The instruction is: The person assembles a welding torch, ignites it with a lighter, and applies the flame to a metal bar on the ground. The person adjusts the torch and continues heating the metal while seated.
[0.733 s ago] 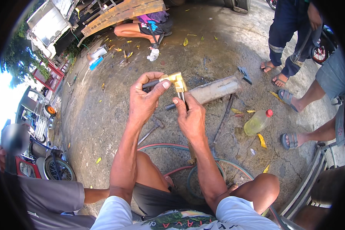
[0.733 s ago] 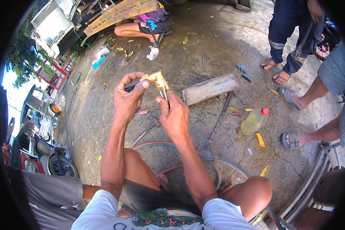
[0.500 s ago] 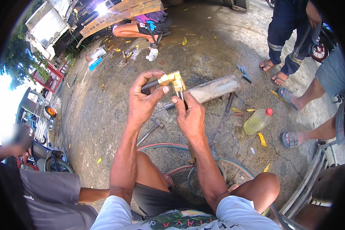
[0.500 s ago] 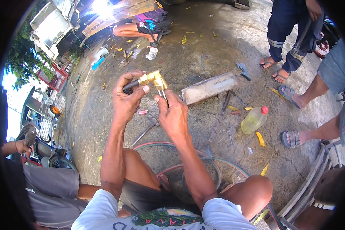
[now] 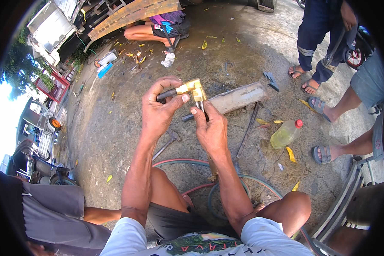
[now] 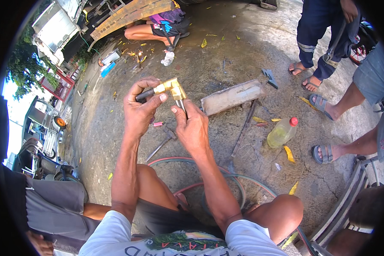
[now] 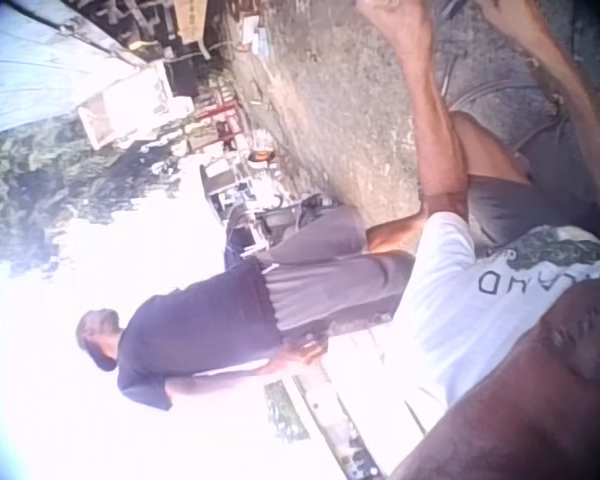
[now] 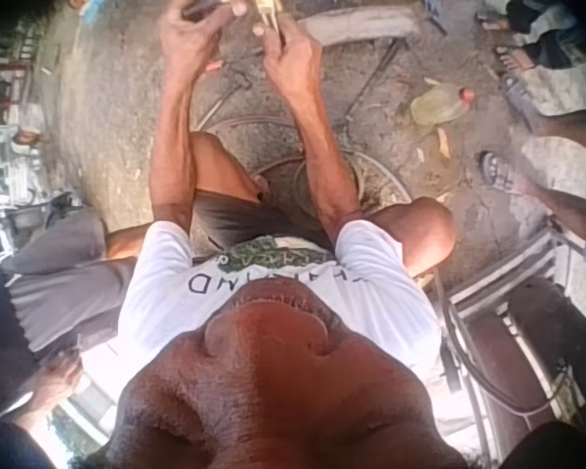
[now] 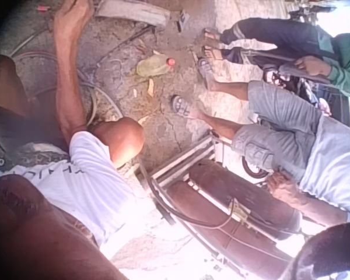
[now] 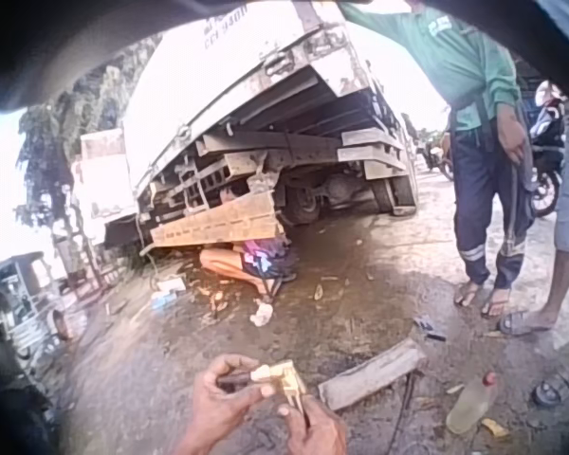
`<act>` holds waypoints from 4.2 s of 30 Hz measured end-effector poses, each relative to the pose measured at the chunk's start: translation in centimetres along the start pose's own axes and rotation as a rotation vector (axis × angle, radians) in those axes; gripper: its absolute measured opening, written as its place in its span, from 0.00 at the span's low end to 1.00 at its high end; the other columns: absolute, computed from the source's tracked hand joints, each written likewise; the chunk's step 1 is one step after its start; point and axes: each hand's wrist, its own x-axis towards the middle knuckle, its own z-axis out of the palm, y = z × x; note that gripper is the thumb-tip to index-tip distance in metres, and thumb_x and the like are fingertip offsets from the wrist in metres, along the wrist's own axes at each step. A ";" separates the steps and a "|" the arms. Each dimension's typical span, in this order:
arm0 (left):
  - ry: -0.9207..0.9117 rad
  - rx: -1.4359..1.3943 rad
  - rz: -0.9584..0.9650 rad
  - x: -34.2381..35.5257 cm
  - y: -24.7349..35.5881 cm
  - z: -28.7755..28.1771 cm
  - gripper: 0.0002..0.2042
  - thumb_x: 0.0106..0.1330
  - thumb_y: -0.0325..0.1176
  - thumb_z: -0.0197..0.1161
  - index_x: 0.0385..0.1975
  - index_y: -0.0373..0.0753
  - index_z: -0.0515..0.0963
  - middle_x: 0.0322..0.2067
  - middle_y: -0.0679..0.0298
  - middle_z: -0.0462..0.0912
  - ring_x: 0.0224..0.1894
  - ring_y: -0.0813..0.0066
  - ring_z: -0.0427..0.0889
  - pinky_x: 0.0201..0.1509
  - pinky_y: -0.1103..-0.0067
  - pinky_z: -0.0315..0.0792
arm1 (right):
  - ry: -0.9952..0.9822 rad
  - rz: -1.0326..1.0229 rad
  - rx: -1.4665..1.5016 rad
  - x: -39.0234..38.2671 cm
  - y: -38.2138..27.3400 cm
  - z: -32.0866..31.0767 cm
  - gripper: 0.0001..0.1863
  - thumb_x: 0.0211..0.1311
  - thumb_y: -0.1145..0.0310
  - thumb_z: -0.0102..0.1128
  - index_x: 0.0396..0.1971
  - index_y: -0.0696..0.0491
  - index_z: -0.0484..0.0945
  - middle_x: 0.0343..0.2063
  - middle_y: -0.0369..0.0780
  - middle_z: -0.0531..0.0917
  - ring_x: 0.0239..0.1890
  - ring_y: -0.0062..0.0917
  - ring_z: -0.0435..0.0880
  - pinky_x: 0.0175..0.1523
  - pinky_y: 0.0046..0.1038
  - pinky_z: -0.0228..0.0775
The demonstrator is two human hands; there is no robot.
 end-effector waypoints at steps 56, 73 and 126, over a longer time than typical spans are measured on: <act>-0.046 -0.025 0.052 0.2 0.9 -1.0 0.18 0.52 0.17 0.76 0.44 0.35 0.82 0.52 0.56 0.82 0.53 0.72 0.81 0.54 0.77 0.79 | -0.006 0.003 0.066 -0.3 -0.9 -0.4 0.12 0.67 0.68 0.65 0.40 0.62 0.78 0.28 0.54 0.81 0.27 0.46 0.80 0.35 0.39 0.72; 0.041 0.025 -0.145 -0.2 1.4 0.0 0.18 0.56 0.25 0.77 0.47 0.35 0.81 0.26 0.73 0.82 0.18 0.92 0.68 0.19 0.87 0.59 | -0.006 0.010 0.087 -0.1 -0.4 -0.4 0.12 0.67 0.68 0.65 0.38 0.62 0.77 0.27 0.55 0.79 0.28 0.52 0.78 0.35 0.40 0.72; 0.116 -0.431 0.054 -2.0 1.0 4.4 0.24 0.62 0.21 0.69 0.60 0.30 0.75 0.58 0.56 0.71 0.21 0.89 0.72 0.19 0.88 0.63 | 0.123 -0.028 0.354 -0.9 -0.6 0.3 0.10 0.69 0.70 0.60 0.43 0.62 0.79 0.29 0.52 0.83 0.29 0.39 0.83 0.37 0.37 0.74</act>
